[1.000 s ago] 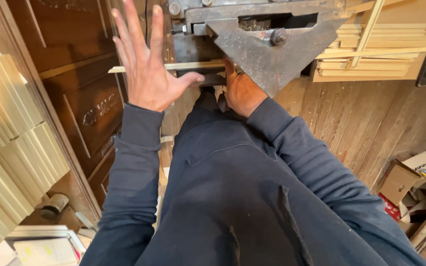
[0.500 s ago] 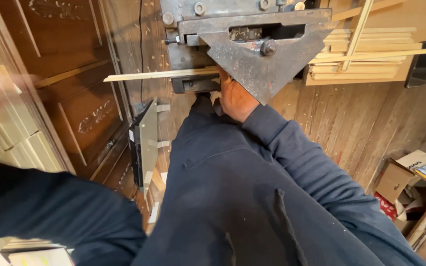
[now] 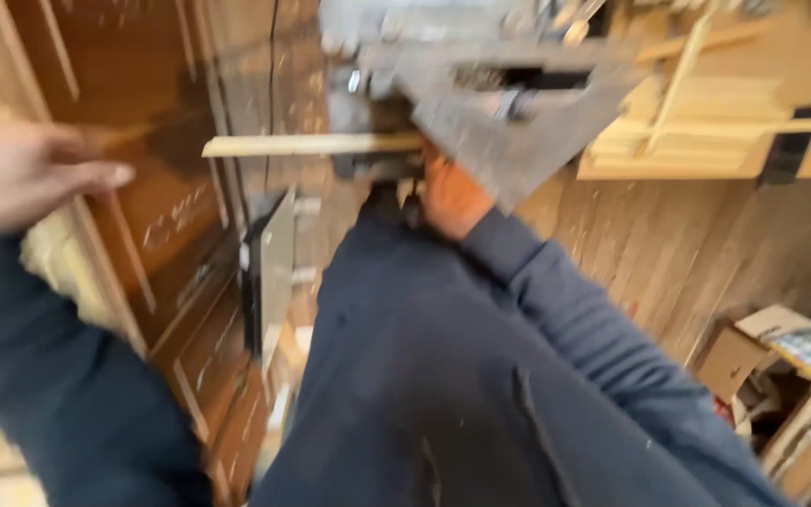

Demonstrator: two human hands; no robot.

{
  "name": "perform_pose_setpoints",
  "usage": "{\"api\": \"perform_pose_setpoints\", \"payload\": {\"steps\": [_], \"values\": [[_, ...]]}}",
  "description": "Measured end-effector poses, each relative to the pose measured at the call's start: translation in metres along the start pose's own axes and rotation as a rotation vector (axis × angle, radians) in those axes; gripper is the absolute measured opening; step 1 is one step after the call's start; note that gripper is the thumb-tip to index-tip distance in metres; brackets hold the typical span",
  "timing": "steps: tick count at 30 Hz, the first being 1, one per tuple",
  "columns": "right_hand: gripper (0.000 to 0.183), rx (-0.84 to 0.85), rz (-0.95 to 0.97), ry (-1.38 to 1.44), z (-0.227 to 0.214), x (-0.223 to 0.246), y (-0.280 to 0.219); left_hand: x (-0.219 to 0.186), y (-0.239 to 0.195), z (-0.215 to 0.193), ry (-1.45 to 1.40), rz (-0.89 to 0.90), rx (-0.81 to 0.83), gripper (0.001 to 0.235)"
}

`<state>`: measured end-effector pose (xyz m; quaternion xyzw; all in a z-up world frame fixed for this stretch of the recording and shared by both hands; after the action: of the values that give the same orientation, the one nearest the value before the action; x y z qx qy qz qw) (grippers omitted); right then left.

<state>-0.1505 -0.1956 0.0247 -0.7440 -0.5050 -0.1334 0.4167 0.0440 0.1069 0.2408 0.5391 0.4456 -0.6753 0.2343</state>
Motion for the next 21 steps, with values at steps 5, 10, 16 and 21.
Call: {"api": "perform_pose_setpoints", "payload": {"steps": [5,10,16,21], "values": [[0.041,-0.31,-0.265,-0.04,-0.012,0.01,-0.013,0.117,0.028,0.034,0.911,0.164,-0.405,0.016],[0.039,-0.305,-0.274,0.05,-0.008,0.007,-0.007,0.178,0.055,0.145,0.996,0.386,-0.046,0.018],[0.072,-0.127,-0.26,-0.27,0.002,-0.004,-0.005,0.227,0.081,0.18,1.148,0.399,0.024,0.019],[0.078,-0.146,-0.286,-0.287,0.0,-0.004,-0.007,0.238,0.09,0.178,1.106,0.294,0.087,0.014]]}}
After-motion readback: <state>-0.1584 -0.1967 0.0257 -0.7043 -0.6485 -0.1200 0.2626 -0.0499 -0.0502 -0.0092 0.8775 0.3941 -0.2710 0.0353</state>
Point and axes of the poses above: each hand's wrist, its own y-axis towards the middle knuckle, its own z-axis out of the palm, x = y × z, the point moved 2 cm from there along y, towards the middle knuckle, and after that the axes turned 10 degrees about y, right-handed, at the moved point
